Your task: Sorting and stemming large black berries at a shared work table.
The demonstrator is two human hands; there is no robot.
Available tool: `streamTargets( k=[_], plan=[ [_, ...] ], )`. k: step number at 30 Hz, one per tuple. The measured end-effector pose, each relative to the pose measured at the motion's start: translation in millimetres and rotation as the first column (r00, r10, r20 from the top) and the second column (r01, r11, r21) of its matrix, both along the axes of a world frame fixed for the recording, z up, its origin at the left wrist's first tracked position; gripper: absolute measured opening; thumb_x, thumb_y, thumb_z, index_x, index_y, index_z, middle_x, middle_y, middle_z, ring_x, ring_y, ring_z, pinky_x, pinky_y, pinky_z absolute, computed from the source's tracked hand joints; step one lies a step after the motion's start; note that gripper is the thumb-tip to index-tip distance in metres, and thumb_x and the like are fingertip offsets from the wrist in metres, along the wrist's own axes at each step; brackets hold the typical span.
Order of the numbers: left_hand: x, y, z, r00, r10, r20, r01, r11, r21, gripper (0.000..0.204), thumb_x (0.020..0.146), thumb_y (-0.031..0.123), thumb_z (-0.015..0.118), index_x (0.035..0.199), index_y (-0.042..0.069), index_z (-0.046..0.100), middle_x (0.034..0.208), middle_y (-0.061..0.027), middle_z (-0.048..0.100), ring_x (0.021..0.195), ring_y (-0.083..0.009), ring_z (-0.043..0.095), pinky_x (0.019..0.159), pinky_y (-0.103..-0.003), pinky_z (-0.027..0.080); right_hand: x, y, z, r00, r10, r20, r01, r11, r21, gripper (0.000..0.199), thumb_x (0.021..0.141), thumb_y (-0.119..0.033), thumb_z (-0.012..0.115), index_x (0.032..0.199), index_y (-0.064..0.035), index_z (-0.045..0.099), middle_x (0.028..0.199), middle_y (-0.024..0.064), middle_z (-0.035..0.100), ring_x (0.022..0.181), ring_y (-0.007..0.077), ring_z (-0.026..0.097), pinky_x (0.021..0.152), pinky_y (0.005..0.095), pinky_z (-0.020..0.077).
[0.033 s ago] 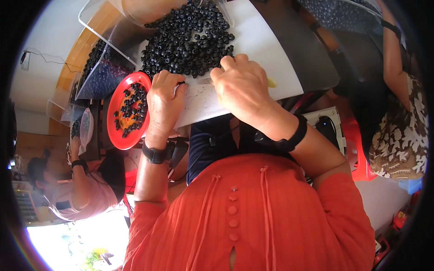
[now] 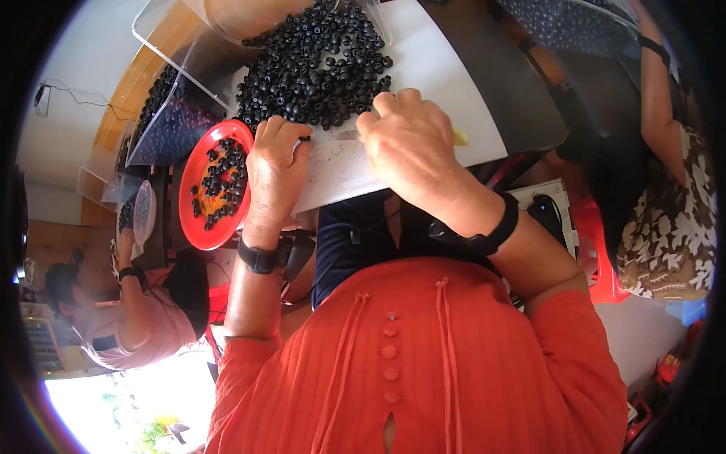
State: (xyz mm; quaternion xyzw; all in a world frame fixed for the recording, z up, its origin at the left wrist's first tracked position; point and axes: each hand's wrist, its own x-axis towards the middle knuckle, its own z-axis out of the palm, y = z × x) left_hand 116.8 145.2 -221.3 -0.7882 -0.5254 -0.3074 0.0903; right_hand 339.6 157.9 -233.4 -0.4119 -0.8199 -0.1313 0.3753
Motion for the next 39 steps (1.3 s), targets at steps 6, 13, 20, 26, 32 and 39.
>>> streamTargets(
  k=[6,13,20,26,32,39],
  plan=[
    [1,-8,3,0.985,-0.089,0.149,0.084,0.996,0.037,0.016,0.079,-0.005,0.072,0.093,0.003,0.073,0.095,-0.0107,0.066,0.093,-0.0337,0.064,0.078,-0.045,0.056,28,-2,12,0.986,0.010,-0.165,-0.018,0.999,-0.047,0.017,0.086,-0.018,0.078,0.075,-0.0093,0.069,0.076,0.0059,0.067,0.073,0.0263,0.067,0.062,0.0412,0.0527],
    [-3,-12,0,0.989,-0.071,0.128,0.078,0.996,-0.046,0.018,0.078,-0.004,0.076,0.094,0.003,0.072,0.095,-0.0104,0.066,0.095,-0.0331,0.064,0.079,-0.044,0.056,21,8,17,0.844,0.083,-0.530,-0.219,0.955,-0.200,0.022,0.091,-0.023,0.081,0.081,-0.0053,0.073,0.070,0.0081,0.067,0.060,0.0257,0.064,0.056,0.0385,0.0477],
    [6,-14,7,0.989,-0.100,0.108,0.111,0.989,-0.098,0.021,0.078,-0.003,0.078,0.097,0.004,0.071,0.095,-0.0099,0.065,0.093,-0.0333,0.064,0.077,-0.044,0.056,1,17,11,0.717,0.110,-0.689,-0.357,0.906,-0.227,0.024,0.091,-0.024,0.081,0.081,-0.0039,0.074,0.067,0.0092,0.066,0.056,0.0239,0.061,0.054,0.0373,0.0453],
    [4,-10,7,0.993,-0.122,0.011,0.122,0.988,-0.094,0.023,0.078,-0.002,0.077,0.099,0.005,0.071,0.096,-0.0096,0.064,0.095,-0.0336,0.064,0.077,-0.045,0.057,-3,26,2,0.694,0.145,-0.706,-0.385,0.902,-0.194,0.027,0.091,-0.026,0.083,0.079,-0.0036,0.072,0.062,0.0094,0.061,0.051,0.0229,0.056,0.051,0.0372,0.0421],
    [5,-4,8,0.990,-0.128,-0.054,0.123,0.988,-0.093,0.020,0.080,0.000,0.076,0.100,0.005,0.072,0.099,-0.0112,0.064,0.097,-0.0348,0.063,0.078,-0.045,0.058,-6,29,0,0.697,0.185,-0.693,-0.355,0.928,-0.110,0.033,0.091,-0.029,0.084,0.076,-0.0037,0.070,0.057,0.0097,0.057,0.047,0.0223,0.052,0.048,0.0363,0.0398],
    [2,-15,9,0.758,-0.029,0.652,0.283,0.915,-0.288,0.021,0.092,-0.001,0.073,0.113,0.002,0.074,0.100,-0.0054,0.069,0.089,-0.0175,0.065,0.071,-0.032,0.054,-4,24,0,0.768,0.204,-0.607,-0.346,0.930,-0.125,0.041,0.090,-0.033,0.085,0.069,-0.0051,0.062,0.058,0.0101,0.055,0.050,0.0255,0.053,0.049,0.0382,0.0406]
  ],
)
